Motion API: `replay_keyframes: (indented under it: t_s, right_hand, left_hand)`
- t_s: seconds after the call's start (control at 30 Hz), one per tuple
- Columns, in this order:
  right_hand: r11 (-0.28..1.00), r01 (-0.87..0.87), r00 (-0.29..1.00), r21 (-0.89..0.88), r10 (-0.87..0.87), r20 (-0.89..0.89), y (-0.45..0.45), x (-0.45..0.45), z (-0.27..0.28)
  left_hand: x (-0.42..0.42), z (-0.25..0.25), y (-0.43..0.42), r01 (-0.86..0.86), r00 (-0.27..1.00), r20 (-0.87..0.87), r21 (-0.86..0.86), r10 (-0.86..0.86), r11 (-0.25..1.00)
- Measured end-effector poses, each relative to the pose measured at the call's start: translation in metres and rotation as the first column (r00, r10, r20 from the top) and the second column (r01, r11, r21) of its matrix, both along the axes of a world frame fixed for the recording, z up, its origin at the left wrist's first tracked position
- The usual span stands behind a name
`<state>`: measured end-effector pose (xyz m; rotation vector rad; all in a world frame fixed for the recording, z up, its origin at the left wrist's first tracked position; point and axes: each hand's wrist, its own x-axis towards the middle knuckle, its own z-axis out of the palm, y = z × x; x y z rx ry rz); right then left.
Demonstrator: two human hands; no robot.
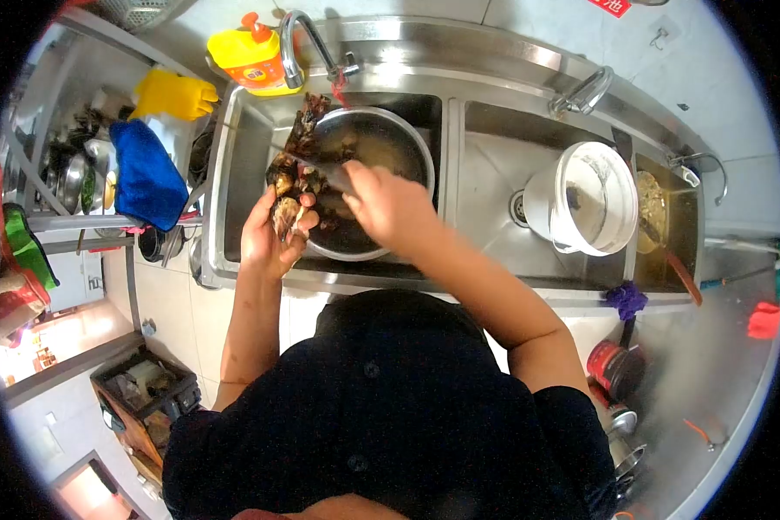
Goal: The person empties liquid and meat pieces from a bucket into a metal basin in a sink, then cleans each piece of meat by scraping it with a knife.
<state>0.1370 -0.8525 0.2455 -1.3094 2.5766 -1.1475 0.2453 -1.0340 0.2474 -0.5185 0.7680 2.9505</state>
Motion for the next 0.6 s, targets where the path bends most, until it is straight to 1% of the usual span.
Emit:
replay_keyframes:
  t_s: [0.03, 0.07, 0.1, 0.13, 0.17, 0.2, 0.23, 0.27, 0.3, 0.33, 0.37, 0.43, 0.47, 0.5, 0.6]
  right_hand:
    - [0.999, -0.022, 1.000, -0.026, 0.022, -0.007, -0.002, 0.007, -0.003]
    - [0.998, -0.044, 0.999, -0.053, 0.043, -0.013, -0.003, 0.011, -0.009]
    - [0.994, -0.048, 0.998, -0.098, 0.052, 0.039, -0.005, 0.011, -0.014]
    - [0.994, -0.021, 0.976, -0.107, 0.043, 0.214, -0.004, 0.008, -0.017]
    - [0.994, 0.007, 0.923, -0.112, 0.036, 0.384, -0.002, 0.006, -0.015]
    - [0.993, 0.034, 0.840, -0.109, 0.031, 0.542, -0.001, 0.002, -0.014]
    - [0.993, 0.094, 0.842, -0.073, -0.040, 0.538, -0.001, -0.003, -0.018]
    - [0.975, 0.162, 0.711, -0.151, -0.009, 0.703, -0.004, -0.004, -0.024]
    - [0.946, 0.245, 0.553, -0.211, 0.042, 0.832, -0.009, -0.003, -0.030]
    - [0.907, 0.339, 0.375, -0.249, 0.113, 0.920, -0.013, -0.001, -0.033]
    - [0.874, 0.373, 0.216, -0.312, 0.245, 0.945, -0.015, 0.002, -0.031]
    - [0.837, 0.434, 0.015, -0.334, 0.364, 0.931, -0.021, 0.004, -0.026]
    - [0.819, 0.464, -0.086, -0.337, 0.420, 0.903, -0.024, 0.004, -0.025]
    - [0.806, 0.492, -0.143, -0.327, 0.446, 0.884, -0.029, 0.002, -0.031]
    - [0.789, 0.514, -0.151, -0.336, 0.469, 0.870, -0.034, 0.000, -0.022]
  left_hand:
    - [-0.001, -0.004, -0.001, -0.012, 1.000, -0.007, -0.002, 0.012, 1.000]
    - [-0.001, -0.009, -0.002, -0.009, 0.999, -0.032, 0.039, 0.010, 0.999]
    - [-0.001, -0.015, -0.004, -0.003, 0.998, -0.056, 0.079, 0.008, 0.997]
    - [-0.001, -0.020, -0.006, 0.004, 0.997, -0.079, 0.118, 0.005, 0.993]
    - [-0.001, -0.024, -0.008, -0.028, 0.996, -0.080, 0.132, 0.039, 0.991]
    - [-0.002, -0.028, -0.008, -0.062, 0.994, -0.080, 0.148, 0.074, 0.987]
    - [-0.004, -0.032, -0.008, -0.095, 0.991, -0.080, 0.166, 0.110, 0.982]
    - [-0.007, -0.035, -0.006, -0.125, 0.988, -0.069, 0.199, 0.141, 0.972]
    - [-0.011, -0.037, -0.003, -0.153, 0.984, -0.057, 0.233, 0.171, 0.960]
    - [-0.014, -0.041, -0.002, -0.179, 0.979, -0.045, 0.267, 0.198, 0.947]
    - [-0.016, -0.048, -0.003, -0.116, 0.974, -0.154, 0.282, 0.164, 0.952]
    - [-0.019, -0.062, -0.003, -0.111, 0.979, -0.147, 0.190, 0.140, 0.976]
    - [-0.020, -0.062, 0.000, -0.110, 0.981, -0.142, 0.144, 0.131, 0.983]
    - [-0.019, -0.059, 0.004, -0.057, 0.978, -0.188, 0.173, 0.090, 0.983]
    - [-0.021, -0.060, 0.004, 0.036, 0.968, -0.251, 0.061, -0.020, 0.997]
